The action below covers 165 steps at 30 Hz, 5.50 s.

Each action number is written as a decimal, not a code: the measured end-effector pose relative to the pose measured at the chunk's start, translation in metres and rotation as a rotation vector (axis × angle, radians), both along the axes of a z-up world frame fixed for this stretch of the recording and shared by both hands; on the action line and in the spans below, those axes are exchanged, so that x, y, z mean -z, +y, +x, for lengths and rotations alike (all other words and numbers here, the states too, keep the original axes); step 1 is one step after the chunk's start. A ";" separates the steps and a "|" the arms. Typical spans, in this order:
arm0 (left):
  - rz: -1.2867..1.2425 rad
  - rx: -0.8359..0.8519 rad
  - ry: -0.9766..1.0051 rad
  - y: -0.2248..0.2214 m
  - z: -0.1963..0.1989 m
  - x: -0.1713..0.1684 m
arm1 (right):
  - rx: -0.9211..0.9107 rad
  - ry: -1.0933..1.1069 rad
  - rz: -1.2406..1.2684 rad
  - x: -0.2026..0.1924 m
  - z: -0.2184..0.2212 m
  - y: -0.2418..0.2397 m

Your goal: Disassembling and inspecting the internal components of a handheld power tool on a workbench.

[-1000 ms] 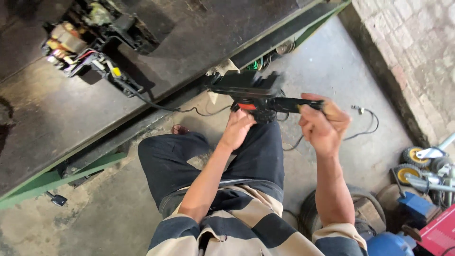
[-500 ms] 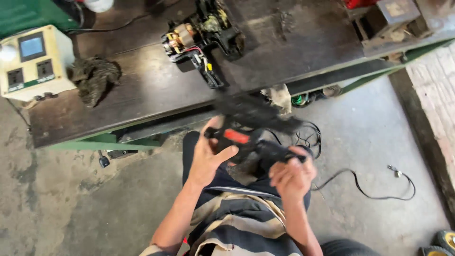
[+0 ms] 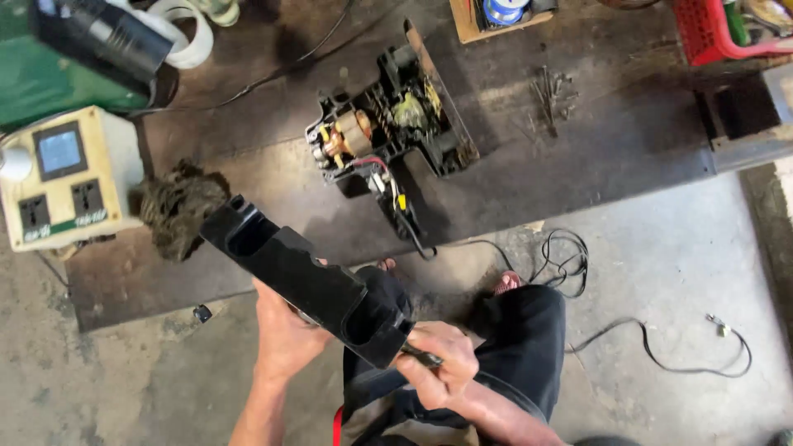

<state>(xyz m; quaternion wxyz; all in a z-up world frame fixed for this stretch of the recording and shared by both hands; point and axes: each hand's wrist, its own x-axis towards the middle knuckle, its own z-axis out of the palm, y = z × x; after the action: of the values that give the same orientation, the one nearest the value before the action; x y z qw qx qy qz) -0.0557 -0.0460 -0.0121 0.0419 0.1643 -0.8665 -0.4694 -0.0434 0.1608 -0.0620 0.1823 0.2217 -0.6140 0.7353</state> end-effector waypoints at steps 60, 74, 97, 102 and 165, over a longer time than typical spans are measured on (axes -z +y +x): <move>-0.472 0.599 -0.172 -0.046 -0.232 -0.076 | 0.178 -0.792 0.286 -0.131 -0.183 0.057; -0.416 0.600 -0.134 -0.038 -0.222 -0.062 | 0.073 -0.713 0.261 -0.131 -0.188 0.045; -0.467 0.446 0.286 -0.036 -0.201 -0.025 | 0.089 -0.689 0.415 -0.131 -0.193 0.021; -0.455 0.448 0.468 -0.024 -0.197 -0.043 | 0.040 -0.767 0.455 -0.119 -0.183 0.039; -0.097 0.436 -0.119 -0.056 -0.214 -0.037 | 0.000 -0.779 -0.242 -0.040 -0.163 0.068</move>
<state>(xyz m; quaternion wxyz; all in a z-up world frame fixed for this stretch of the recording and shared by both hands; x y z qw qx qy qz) -0.2693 -0.1017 0.0246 -0.1038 -0.0016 -0.9039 -0.4149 -0.2059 0.2291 -0.0220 -0.0390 -0.0965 -0.5463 0.8311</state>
